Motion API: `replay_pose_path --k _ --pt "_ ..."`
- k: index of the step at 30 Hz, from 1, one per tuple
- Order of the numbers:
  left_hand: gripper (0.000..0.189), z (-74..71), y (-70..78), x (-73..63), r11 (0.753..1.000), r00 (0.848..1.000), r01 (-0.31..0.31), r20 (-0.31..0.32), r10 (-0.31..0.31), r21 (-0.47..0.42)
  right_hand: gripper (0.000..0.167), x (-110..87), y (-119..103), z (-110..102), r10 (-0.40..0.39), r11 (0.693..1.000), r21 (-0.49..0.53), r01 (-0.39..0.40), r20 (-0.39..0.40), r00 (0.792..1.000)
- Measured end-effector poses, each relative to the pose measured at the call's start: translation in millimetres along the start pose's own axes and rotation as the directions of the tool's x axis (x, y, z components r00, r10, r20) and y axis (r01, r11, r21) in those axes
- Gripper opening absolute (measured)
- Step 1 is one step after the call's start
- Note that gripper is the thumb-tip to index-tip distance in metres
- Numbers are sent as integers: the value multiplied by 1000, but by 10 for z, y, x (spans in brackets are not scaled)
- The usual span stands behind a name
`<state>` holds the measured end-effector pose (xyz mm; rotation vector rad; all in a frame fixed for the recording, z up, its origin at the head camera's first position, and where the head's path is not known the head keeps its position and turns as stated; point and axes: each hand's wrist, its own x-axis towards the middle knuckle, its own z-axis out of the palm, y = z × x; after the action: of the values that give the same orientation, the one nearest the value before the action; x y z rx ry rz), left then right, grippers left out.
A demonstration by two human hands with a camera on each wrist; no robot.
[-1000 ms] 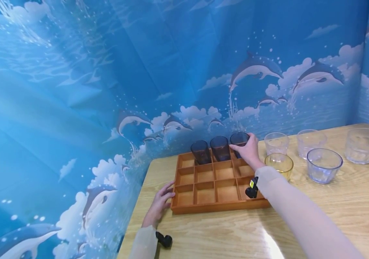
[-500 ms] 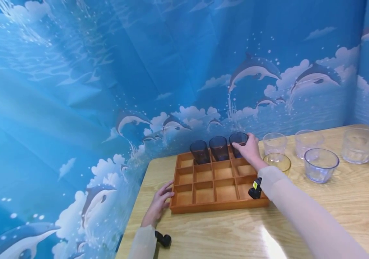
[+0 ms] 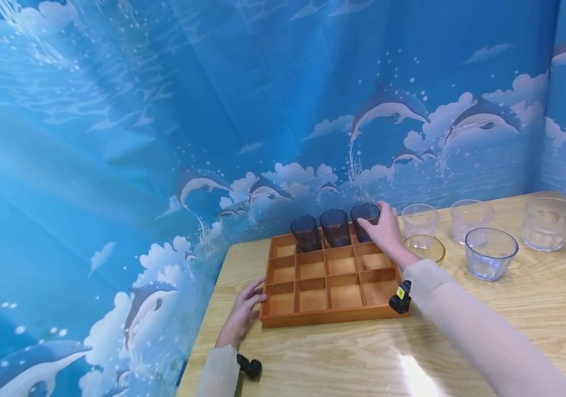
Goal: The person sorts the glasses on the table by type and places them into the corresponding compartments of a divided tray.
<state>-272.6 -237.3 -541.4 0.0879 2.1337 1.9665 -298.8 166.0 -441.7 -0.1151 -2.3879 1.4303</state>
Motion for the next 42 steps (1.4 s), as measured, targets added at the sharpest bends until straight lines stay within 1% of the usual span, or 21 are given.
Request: replay_pose_path --k 9,12,19,24,26,31,34,37,42 --pt "48 -2 -7 9 1000 1000 -10 1 10 17 67 -163 -36 -113 -86 995 46 85 27 996" --pt "49 3 -8 7 1000 1000 -13 3 13 16 66 -230 -52 -154 -118 991 62 116 25 993" --pt "49 6 -11 12 1000 1000 -7 1 7 14 60 -379 -82 -275 -202 976 79 201 -7 979" --pt "48 -3 -6 15 1000 1000 6 1 -6 15 61 -488 -69 -386 -236 969 71 237 -22 971" --pt "48 -7 -9 16 1000 1000 3 3 -3 12 62 -530 -54 -429 -251 966 58 253 -30 967" --pt "50 -14 -8 12 1000 1000 -9 6 9 7 63 -622 4 -528 -298 953 25 301 -69 952" --pt "50 -14 0 4 1000 1000 -1 2 1 5 64 -665 55 -588 -330 943 17 333 -96 939" --pt "50 -11 1 3 1000 1000 7 -1 -7 4 65 -697 109 -645 -326 944 6 329 -112 939" --pt "50 -11 -13 8 1000 1000 9 0 -9 10 68 -768 192 -717 -291 957 -15 291 -134 947"
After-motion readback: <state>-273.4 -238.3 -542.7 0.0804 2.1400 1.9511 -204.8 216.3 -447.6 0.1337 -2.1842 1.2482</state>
